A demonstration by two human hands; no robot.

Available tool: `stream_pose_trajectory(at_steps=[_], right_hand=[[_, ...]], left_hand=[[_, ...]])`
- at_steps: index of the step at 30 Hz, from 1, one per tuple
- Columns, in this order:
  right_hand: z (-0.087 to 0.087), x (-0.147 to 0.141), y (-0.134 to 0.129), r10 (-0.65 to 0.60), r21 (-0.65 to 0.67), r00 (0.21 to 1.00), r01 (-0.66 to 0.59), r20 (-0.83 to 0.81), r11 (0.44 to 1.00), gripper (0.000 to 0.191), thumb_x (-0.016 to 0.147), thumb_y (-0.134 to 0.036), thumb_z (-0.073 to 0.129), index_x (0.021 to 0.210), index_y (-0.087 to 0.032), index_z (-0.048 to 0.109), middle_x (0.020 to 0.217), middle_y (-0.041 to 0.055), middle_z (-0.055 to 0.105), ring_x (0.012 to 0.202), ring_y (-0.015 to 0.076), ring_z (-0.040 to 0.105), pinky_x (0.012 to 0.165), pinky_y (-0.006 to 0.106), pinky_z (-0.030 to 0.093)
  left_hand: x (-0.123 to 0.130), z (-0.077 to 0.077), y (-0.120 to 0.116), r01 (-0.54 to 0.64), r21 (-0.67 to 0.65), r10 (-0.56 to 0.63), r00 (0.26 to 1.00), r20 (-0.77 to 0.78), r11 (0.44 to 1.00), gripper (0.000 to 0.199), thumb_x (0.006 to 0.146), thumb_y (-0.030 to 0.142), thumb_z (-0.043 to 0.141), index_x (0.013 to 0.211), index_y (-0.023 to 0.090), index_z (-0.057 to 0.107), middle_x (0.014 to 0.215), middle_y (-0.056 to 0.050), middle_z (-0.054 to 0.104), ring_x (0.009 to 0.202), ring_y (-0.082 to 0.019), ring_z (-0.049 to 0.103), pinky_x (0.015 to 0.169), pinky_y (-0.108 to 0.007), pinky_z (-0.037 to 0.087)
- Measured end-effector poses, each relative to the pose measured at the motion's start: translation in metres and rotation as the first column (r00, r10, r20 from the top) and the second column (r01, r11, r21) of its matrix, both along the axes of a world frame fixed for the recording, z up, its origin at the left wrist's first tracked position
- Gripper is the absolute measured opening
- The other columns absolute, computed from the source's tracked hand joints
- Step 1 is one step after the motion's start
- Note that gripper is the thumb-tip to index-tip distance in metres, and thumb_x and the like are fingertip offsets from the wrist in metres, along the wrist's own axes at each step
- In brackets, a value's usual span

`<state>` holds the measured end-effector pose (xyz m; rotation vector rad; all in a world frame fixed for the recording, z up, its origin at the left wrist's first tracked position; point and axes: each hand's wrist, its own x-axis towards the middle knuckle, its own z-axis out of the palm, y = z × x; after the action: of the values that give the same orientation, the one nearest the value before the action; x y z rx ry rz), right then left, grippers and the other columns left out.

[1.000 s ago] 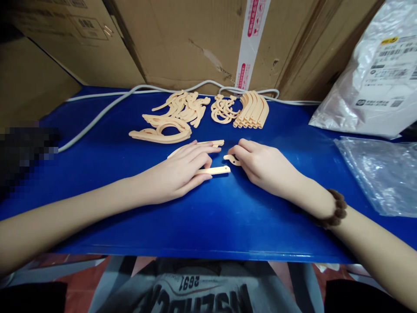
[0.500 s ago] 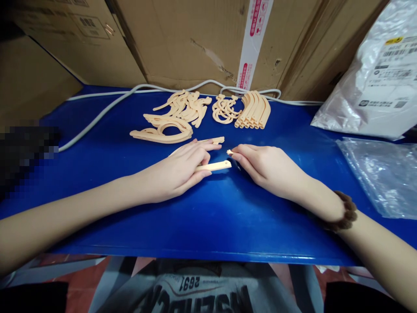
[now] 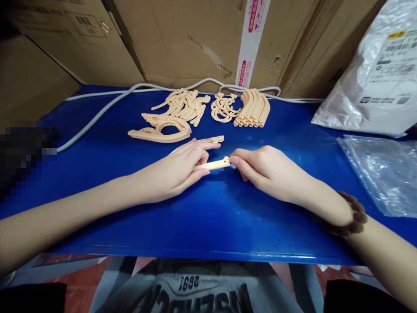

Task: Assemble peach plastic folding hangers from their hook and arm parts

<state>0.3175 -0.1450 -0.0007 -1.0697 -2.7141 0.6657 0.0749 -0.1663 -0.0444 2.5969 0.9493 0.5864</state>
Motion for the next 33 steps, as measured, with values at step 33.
stream_pose_trajectory(at_steps=[33], right_hand=[[-0.024,0.004,-0.006,0.051,0.67,0.983,-0.157,0.175,0.726,0.035,0.103,-0.035,0.042,0.11,-0.015,0.07,0.072,0.0002,0.065,0.058,0.0117,0.061,0.049,0.027,0.031]], left_hand=[[-0.007,-0.004,0.005,0.046,0.007,-0.045,0.995,-0.086,0.999,0.03,0.105,0.033,0.032,0.112,0.016,0.056,0.147,-0.009,0.048,0.145,-0.023,0.032,0.123,-0.047,0.021]])
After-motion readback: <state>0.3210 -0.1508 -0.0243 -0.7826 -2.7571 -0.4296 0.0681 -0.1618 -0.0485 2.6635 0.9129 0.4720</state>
